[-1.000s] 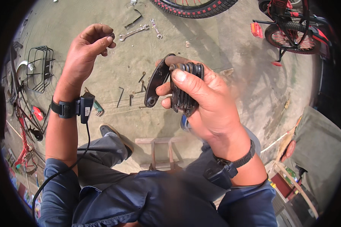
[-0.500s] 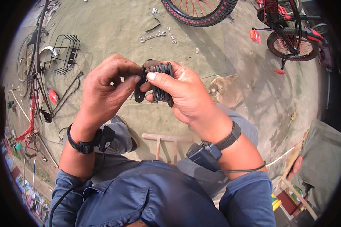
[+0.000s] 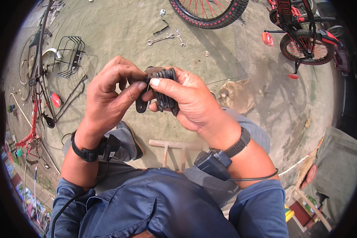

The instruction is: The person assembles a bicycle pedal by hand, inserting a spring and attaching a metal plate to the pedal body. They then use an Allen key to tighten a screw, securing the components together.

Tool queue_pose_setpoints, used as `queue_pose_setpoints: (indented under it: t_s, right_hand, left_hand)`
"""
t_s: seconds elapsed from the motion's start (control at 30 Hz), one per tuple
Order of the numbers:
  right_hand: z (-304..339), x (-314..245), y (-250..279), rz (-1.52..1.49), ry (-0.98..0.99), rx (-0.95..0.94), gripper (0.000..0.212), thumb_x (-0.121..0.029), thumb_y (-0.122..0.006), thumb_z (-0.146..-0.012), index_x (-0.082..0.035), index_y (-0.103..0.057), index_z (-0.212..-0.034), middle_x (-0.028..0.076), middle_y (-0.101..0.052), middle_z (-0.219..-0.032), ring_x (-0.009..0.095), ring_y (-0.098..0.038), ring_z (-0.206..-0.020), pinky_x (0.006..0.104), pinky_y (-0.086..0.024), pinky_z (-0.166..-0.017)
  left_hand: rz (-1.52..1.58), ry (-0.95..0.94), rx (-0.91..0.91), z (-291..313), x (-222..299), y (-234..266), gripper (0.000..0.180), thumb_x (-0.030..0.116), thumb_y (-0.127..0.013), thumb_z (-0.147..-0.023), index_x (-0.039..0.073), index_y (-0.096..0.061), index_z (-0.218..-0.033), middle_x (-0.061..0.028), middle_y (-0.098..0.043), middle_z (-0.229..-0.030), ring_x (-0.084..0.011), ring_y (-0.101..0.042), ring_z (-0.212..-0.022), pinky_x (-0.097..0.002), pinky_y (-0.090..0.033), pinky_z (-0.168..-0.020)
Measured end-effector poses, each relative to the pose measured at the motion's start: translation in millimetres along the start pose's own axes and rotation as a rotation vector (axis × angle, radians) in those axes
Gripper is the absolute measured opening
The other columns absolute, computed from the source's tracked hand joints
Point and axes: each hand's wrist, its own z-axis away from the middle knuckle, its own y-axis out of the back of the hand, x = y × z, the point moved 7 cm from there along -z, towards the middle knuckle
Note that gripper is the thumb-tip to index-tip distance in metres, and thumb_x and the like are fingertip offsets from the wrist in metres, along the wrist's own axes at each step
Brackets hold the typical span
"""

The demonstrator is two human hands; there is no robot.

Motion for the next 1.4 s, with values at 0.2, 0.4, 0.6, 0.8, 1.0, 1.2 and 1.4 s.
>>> queue_pose_setpoints:
  t_s: [0.2,0.4,0.6,0.8,1.0,1.2,1.4]
  right_hand:
    - [0.6,1.1,-0.4,-0.018,-0.006,-0.028,0.027,-0.017,-0.065,-0.097,0.002,-0.062,-0.116,0.011,-0.071,-0.094,0.016,-0.07,-0.081,0.027,-0.059,-0.07]
    - [1.1,3.0,-2.7,-0.031,-0.041,-0.072,0.025,-0.016,-0.064,-0.096,0.002,-0.063,-0.114,0.011,-0.071,-0.094,0.017,-0.07,-0.082,0.0274,-0.059,-0.069]
    - [1.8,6.1,-2.8,-0.032,-0.044,-0.073,0.025,-0.017,-0.064,-0.096,0.002,-0.063,-0.112,0.012,-0.071,-0.095,0.018,-0.071,-0.083,0.0277,-0.06,-0.069]
    - [3.3,5.4,-4.8,-0.036,-0.05,-0.101,0.024,-0.018,-0.064,-0.096,0.002,-0.064,-0.11,0.012,-0.071,-0.091,0.017,-0.071,-0.081,0.0273,-0.059,-0.068]
    - [4.0,7.6,-4.2,-0.008,-0.039,-0.078,0.026,-0.02,-0.066,-0.094,0.002,-0.064,-0.108,0.011,-0.07,-0.086,0.017,-0.07,-0.075,0.0267,-0.058,-0.063]
    - [7.6,2.7,1.4,-0.053,-0.013,-0.058,0.031,-0.024,-0.066,-0.092,0.002,-0.064,-0.109,0.011,-0.07,-0.086,0.017,-0.07,-0.072,0.0282,-0.057,-0.06]
    - [5.6,-7.3,7.1,-0.09,0.068,-0.034,0.034,-0.024,-0.065,-0.092,0.001,-0.063,-0.115,0.012,-0.07,-0.088,0.019,-0.07,-0.072,0.0292,-0.058,-0.062]
  left_hand:
    - [-0.032,-0.016,0.006,0.8,2.7,-2.2,0.015,-0.002,-0.074,-0.084,0.005,-0.071,-0.097,-0.0027,-0.062,-0.09,-0.0119,-0.056,-0.08,-0.0248,-0.04,-0.065]
    - [-0.03,-0.015,0.012,1.9,3.6,-0.8,0.016,-0.002,-0.075,-0.083,0.006,-0.073,-0.097,-0.0028,-0.063,-0.089,-0.0121,-0.057,-0.079,-0.0252,-0.041,-0.064]
    - [-0.08,-0.041,0.015,3.9,6.4,-2.6,0.019,-0.003,-0.075,-0.081,0.005,-0.073,-0.098,-0.005,-0.063,-0.087,-0.0147,-0.059,-0.077,-0.0266,-0.043,-0.063]
    - [-0.151,-0.126,0.002,3.8,12.4,-5.0,0.023,-0.004,-0.074,-0.08,0.004,-0.072,-0.101,-0.0068,-0.063,-0.087,-0.0173,-0.061,-0.077,-0.0285,-0.048,-0.066]
    - [-0.154,-0.122,-0.013,5.8,16.3,-5.9,0.024,-0.004,-0.074,-0.082,0.004,-0.071,-0.104,-0.0061,-0.062,-0.087,-0.0153,-0.059,-0.077,-0.0259,-0.047,-0.066]
    - [0.066,0.09,0.136,11.7,-0.3,-1.6,0.023,0.003,-0.076,-0.086,0.006,-0.067,-0.107,-0.0015,-0.064,-0.086,-0.0099,-0.06,-0.075,-0.0232,-0.047,-0.064]
    - [0.617,0.627,-0.003,31.2,-32.2,-19.6,0.02,0.021,-0.071,-0.096,0.004,-0.062,-0.103,0.0002,-0.065,-0.087,-0.0062,-0.06,-0.078,-0.0214,-0.047,-0.065]
